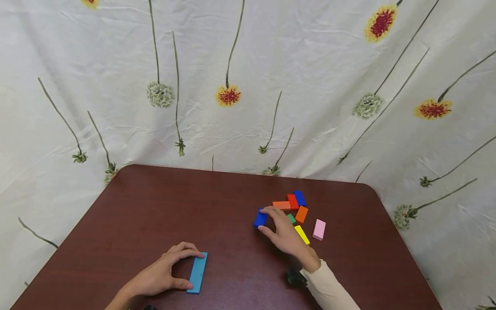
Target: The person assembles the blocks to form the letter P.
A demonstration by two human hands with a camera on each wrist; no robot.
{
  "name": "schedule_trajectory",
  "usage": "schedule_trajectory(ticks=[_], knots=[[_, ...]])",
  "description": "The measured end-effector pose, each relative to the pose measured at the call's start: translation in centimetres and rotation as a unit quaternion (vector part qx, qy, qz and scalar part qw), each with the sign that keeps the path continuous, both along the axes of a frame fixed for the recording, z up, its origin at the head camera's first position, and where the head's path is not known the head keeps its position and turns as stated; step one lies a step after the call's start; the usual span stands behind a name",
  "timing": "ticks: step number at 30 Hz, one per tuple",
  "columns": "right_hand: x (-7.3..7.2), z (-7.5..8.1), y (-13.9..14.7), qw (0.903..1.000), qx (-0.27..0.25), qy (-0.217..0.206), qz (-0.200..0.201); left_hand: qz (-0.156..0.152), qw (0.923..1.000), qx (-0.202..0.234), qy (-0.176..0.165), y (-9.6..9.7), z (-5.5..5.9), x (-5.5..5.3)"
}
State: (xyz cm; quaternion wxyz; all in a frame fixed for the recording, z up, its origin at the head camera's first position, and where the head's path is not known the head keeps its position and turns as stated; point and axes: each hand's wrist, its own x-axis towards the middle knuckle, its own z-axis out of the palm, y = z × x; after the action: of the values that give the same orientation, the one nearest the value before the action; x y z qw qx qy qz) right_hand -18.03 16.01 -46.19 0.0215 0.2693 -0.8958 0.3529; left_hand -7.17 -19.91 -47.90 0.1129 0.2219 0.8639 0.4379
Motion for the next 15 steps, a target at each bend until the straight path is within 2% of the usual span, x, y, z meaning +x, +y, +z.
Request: schedule_trajectory(ticks=[9, 15], knots=[[0.5, -0.4, -3.4, 0.9987, -0.021, -0.004, 0.047, 0.003, 0.9999, 0.001, 0.013, 0.1, -0.2, 0.0], [0.8, -0.6, -5.4, 0.9972, -0.022, -0.023, 0.068, 0.004, 0.9999, 0.001, 0.015, 0.1, -0.1, -0.1]])
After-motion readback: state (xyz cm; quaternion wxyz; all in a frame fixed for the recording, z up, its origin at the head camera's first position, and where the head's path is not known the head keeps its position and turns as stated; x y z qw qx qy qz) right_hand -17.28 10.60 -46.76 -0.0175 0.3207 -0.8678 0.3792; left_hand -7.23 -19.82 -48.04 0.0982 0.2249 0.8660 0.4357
